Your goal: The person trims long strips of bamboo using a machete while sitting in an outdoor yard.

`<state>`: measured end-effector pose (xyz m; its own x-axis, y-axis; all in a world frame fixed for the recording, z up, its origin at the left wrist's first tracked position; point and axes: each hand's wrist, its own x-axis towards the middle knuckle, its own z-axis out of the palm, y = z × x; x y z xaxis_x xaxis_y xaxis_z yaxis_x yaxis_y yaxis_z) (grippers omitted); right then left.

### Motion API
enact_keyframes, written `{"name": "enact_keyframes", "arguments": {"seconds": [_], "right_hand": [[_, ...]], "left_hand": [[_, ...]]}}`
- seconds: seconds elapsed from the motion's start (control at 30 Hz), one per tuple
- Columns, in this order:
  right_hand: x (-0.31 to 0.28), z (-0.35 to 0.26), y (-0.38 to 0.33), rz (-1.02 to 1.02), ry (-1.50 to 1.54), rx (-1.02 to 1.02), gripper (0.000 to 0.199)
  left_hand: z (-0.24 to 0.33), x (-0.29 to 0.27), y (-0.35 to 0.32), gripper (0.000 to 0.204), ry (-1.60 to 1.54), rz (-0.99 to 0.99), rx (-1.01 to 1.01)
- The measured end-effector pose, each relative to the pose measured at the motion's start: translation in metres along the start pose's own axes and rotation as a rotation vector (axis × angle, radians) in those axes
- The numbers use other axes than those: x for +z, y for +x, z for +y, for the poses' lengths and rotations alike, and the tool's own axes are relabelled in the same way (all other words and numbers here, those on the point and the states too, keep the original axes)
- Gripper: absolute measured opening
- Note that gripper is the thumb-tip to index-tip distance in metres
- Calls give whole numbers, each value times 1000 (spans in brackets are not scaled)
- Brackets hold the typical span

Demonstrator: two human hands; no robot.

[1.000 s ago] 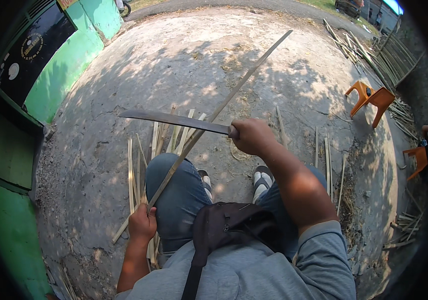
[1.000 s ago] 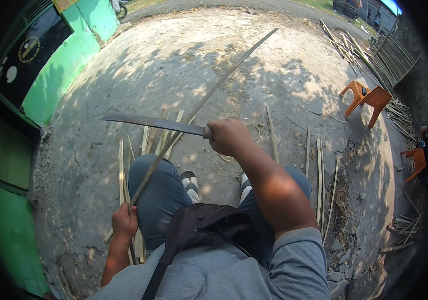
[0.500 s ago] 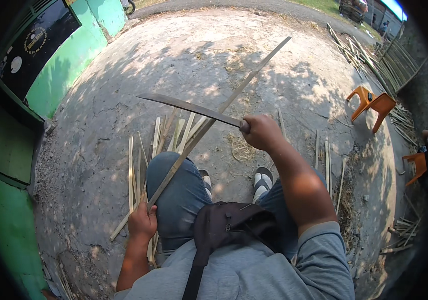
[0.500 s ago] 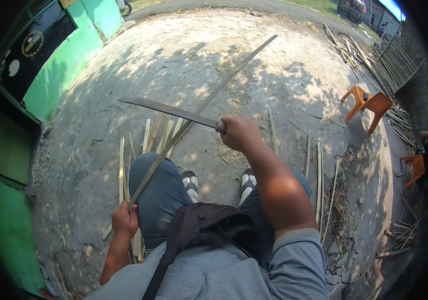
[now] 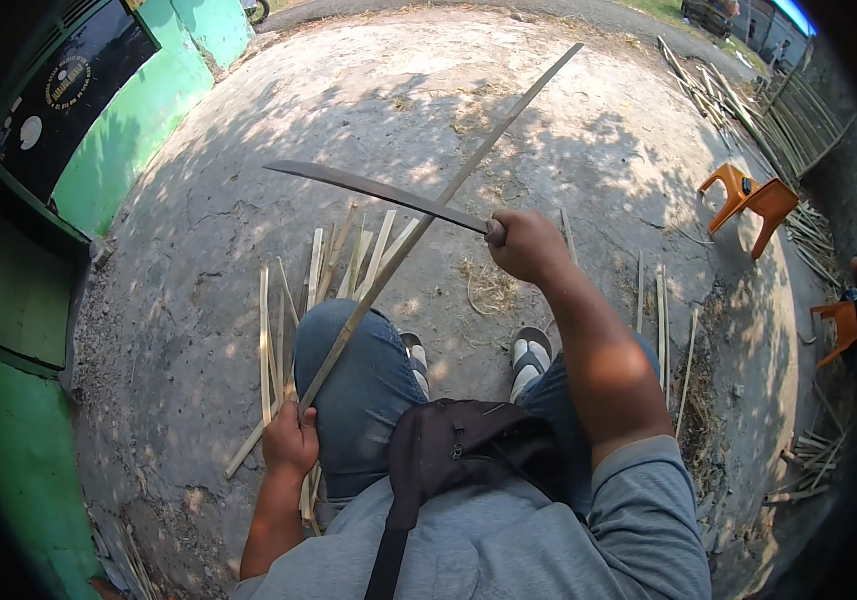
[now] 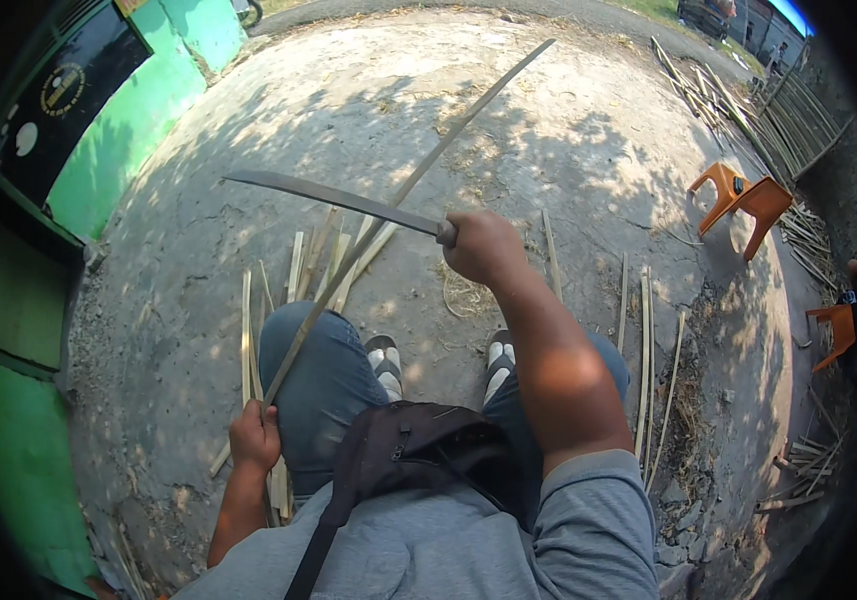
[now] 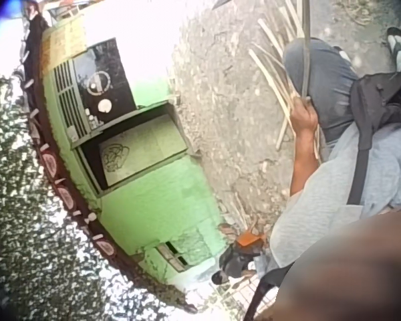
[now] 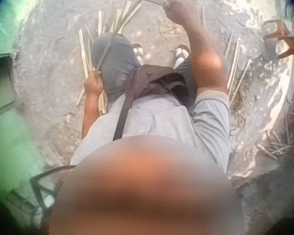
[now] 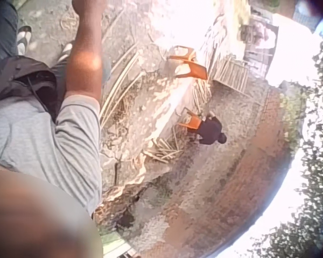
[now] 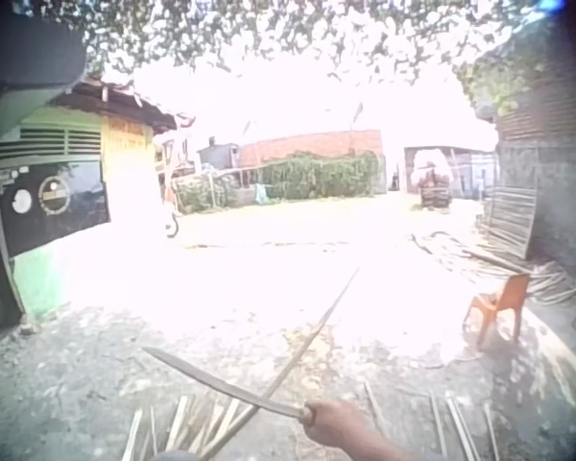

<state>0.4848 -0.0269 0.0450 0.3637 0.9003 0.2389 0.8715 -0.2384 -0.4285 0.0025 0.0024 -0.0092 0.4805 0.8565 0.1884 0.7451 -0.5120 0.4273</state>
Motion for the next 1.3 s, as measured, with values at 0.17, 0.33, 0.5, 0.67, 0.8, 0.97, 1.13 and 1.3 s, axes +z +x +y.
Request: {"name": "enact_keyframes", "arguments": {"seconds": [0.17, 0.33, 0.5, 0.67, 0.8, 0.97, 1.13, 1.3], "right_hand": [[0, 15, -9, 12, 86, 129, 19], [6, -15, -19, 45, 113, 12, 15], [10, -45, -20, -157, 36, -231, 13], [-14, -25, -6, -118, -87, -77, 15], [-6, 17, -5, 51, 106, 133, 17], [-11, -3, -15, 19, 5, 129, 17], [8, -35, -22, -153, 20, -194, 12], [3, -47, -19, -139, -32, -306, 12]], "left_hand": [[1, -10, -3, 43, 83, -12, -9], [4, -10, -1, 45, 67, -19, -12], [-1, -4, -1, 47, 30, 9, 13], [-3, 0, -2, 46, -11, 28, 11], [-2, -3, 0, 43, 39, 22, 30], [2, -12, -1, 43, 113, -20, -6], [0, -7, 1, 42, 65, 0, 32], [-5, -2, 1, 41, 20, 8, 46]]}}
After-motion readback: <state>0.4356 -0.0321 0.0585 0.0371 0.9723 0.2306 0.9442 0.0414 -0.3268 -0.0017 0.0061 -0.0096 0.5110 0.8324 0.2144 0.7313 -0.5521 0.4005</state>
